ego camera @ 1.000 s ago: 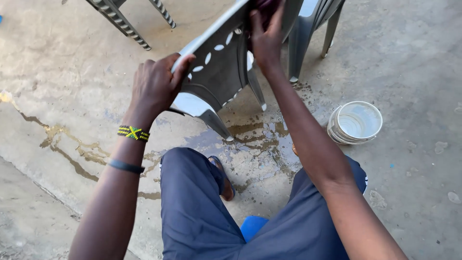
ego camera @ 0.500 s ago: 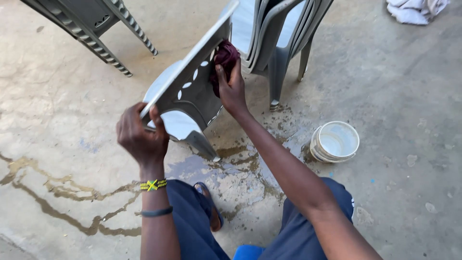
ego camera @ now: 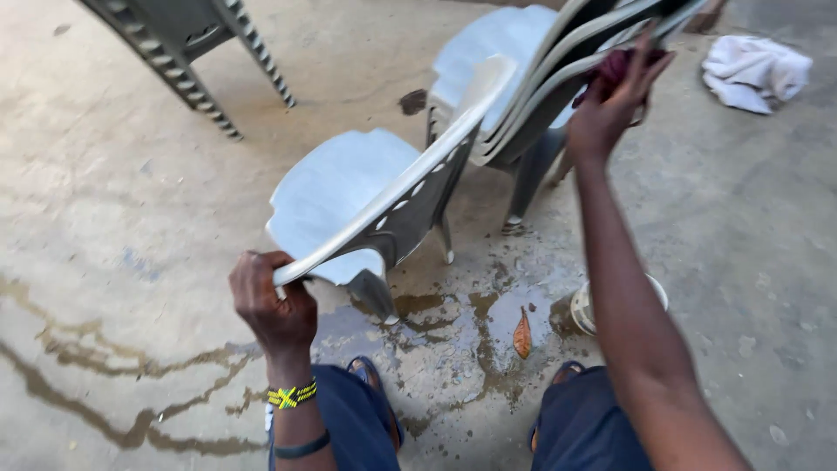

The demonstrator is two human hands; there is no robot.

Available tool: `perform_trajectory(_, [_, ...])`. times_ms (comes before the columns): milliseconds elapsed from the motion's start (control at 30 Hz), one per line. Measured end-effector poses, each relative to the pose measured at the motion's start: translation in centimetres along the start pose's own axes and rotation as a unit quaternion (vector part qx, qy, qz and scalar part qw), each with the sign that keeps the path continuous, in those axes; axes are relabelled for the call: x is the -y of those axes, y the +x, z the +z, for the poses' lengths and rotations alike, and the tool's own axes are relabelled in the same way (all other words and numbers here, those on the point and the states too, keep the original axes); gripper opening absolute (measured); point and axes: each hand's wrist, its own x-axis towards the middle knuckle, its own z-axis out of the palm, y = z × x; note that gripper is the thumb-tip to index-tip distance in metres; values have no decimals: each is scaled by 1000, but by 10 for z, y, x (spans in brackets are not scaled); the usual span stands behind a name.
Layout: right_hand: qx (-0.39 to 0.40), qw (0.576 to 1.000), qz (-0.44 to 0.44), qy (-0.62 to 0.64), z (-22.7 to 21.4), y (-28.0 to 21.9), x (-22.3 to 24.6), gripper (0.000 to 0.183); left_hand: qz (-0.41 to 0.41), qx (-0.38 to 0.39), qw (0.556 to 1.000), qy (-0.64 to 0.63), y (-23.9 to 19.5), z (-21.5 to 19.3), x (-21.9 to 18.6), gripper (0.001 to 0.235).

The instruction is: Cleaning a plastic chair by scrubbing it with a wet cloth dipped in a bucket of water.

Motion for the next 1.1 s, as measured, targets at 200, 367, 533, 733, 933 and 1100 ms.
perform_trajectory(200, [38, 994, 52, 90, -23, 31, 29, 69, -26, 3, 999, -23, 1, -4, -6, 18])
perform_trajectory(367, [53, 998, -19, -3, -11, 38, -26, 72, -27, 13, 999, -22, 1, -6, -8, 29])
perform_trajectory(533, [-54, 995, 42, -71, 45, 99, -155, 54, -37, 14, 999, -22, -3, -10, -8, 30])
perform_trajectory(733, [-70, 991, 110, -2, 52, 130, -208, 48, -51, 18, 998, -21, 4, -8, -9, 22])
perform_trajectory(933, [44, 906, 293, 302, -2, 1, -81, 29, -61, -3, 996, -64, 4, 0, -11, 23])
perform_trajectory(1100, [91, 652, 489, 572, 24, -92, 106, 20, -70, -48, 986, -142, -4, 10, 11, 18])
